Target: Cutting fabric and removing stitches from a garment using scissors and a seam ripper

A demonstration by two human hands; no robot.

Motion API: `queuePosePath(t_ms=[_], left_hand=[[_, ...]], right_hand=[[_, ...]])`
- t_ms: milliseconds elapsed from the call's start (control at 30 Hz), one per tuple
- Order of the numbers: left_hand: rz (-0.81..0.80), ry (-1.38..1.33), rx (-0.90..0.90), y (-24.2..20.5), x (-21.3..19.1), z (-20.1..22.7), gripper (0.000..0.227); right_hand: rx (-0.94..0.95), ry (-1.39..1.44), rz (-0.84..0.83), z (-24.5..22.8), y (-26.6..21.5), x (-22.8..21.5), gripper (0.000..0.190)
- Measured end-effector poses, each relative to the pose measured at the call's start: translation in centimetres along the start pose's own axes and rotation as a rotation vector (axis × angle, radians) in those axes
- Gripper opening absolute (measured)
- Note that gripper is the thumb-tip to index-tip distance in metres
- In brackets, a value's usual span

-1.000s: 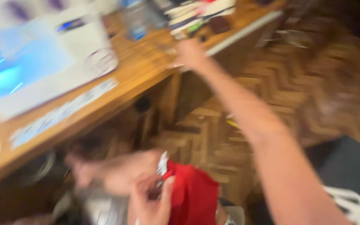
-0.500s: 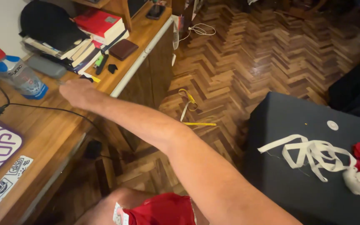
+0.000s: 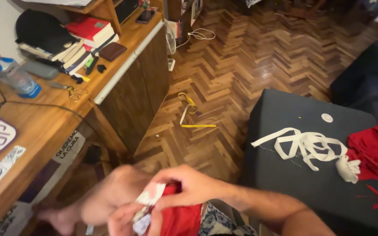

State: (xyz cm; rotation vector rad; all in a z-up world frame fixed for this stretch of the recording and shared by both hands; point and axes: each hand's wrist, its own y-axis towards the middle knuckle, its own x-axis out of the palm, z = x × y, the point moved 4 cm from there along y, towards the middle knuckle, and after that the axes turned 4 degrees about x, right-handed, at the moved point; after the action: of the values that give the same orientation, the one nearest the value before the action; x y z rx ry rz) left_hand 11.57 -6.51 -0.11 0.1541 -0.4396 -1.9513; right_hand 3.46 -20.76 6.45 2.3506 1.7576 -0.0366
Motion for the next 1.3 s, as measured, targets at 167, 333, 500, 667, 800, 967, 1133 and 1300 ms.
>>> queuePosePath(t_ms=[167, 333, 500, 667, 800, 967, 1133, 1300], left_hand=[[-0.231, -0.041, 0.064, -0.4, 2.1, 1.4, 0.032], [-0.328, -0.124, 0.016, -0.3, 3.8, 4.6, 0.029], [-0.458, -0.009, 0.077, 0.9, 4.4, 5.9, 0.016], [-0.48, -0.008, 0.062, 1.1, 5.2, 6.4, 0.016], [-0.391, -0.037, 0.084, 1.5, 5.2, 7.0, 0.021], [-0.336, -0.012, 0.035, 3.3, 5.0, 6.9, 0.019], [-0.337, -0.052, -0.003, 5.3, 4.7, 6.8, 0.017], [-0.29, -0.131, 0.157, 5.6, 4.5, 4.7, 0.007]], right_hand=[[-0.032, 0.03, 0.333, 2.6, -5.1, -2.2, 0.028], [-0.035, -0.096, 0.574, 2.0, -8.0, -3.6, 0.017], [-0.079, -0.176, 0.757, 0.7, -8.9, -4.2, 0.021], [-0.069, -0.22, 0.72, -0.7, -8.4, -4.1, 0.016], [-0.084, -0.224, 0.674, -1.0, -7.6, -4.2, 0.016], [-0.088, -0.199, 0.57, -0.8, -5.0, -5.5, 0.011], [-0.106, -0.103, 0.487, -1.7, -1.9, -5.5, 0.013], [-0.133, 0.128, 0.404, -2.3, 0.4, -4.1, 0.02]])
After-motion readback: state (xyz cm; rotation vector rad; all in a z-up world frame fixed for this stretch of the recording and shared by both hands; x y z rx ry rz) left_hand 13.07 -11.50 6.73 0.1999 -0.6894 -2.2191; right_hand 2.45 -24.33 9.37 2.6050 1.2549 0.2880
